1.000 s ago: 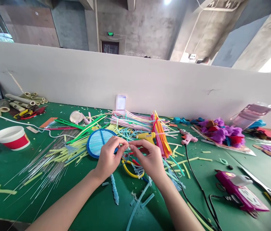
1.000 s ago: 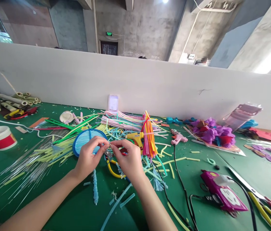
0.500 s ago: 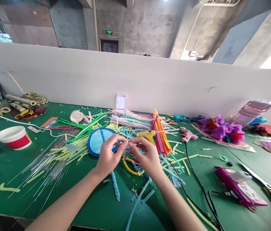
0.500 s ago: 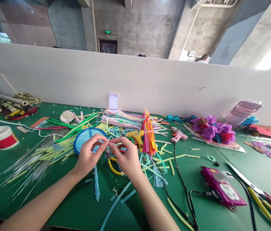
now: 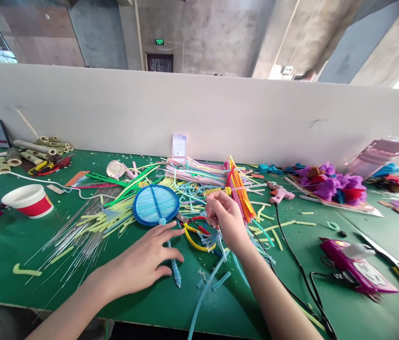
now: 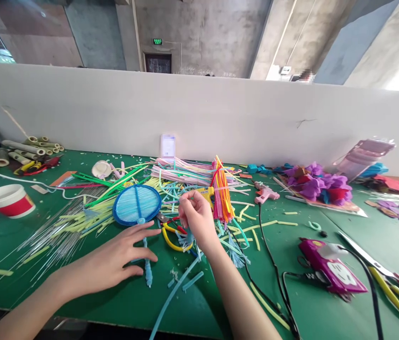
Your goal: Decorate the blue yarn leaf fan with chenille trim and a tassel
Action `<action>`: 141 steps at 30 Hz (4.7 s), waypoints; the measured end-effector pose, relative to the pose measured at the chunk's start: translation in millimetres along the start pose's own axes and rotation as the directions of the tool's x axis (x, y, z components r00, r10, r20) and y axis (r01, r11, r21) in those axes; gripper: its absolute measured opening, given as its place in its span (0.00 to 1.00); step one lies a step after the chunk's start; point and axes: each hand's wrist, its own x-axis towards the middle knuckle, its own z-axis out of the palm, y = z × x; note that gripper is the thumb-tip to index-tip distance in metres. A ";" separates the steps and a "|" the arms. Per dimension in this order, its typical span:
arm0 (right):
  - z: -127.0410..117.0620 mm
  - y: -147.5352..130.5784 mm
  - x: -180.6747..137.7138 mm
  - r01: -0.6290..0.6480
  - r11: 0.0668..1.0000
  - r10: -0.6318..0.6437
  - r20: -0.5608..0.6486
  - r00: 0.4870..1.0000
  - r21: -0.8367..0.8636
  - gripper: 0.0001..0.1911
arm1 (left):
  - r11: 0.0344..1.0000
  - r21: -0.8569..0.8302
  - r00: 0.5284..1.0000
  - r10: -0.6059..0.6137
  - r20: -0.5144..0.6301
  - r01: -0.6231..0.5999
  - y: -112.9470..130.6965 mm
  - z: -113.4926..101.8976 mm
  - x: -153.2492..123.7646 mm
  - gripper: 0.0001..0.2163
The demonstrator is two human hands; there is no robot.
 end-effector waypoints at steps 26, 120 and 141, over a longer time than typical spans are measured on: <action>-7.6 -10.8 4.1 0.015 0.990 -0.010 0.037 0.999 -0.137 0.27 | 0.885 -0.465 0.928 -0.171 -0.330 -0.003 19.5 -153.7 84.7 0.11; 37.2 -150.0 -4.1 0.325 0.942 -0.290 0.287 0.913 -0.080 0.12 | 0.643 -0.730 0.815 -0.281 -0.506 -0.232 61.8 -139.1 65.5 0.05; 35.6 -156.3 -19.2 0.263 0.962 -0.274 0.348 0.897 0.080 0.06 | 0.673 -0.739 0.844 -0.385 -0.375 -0.022 80.0 -151.6 52.8 0.06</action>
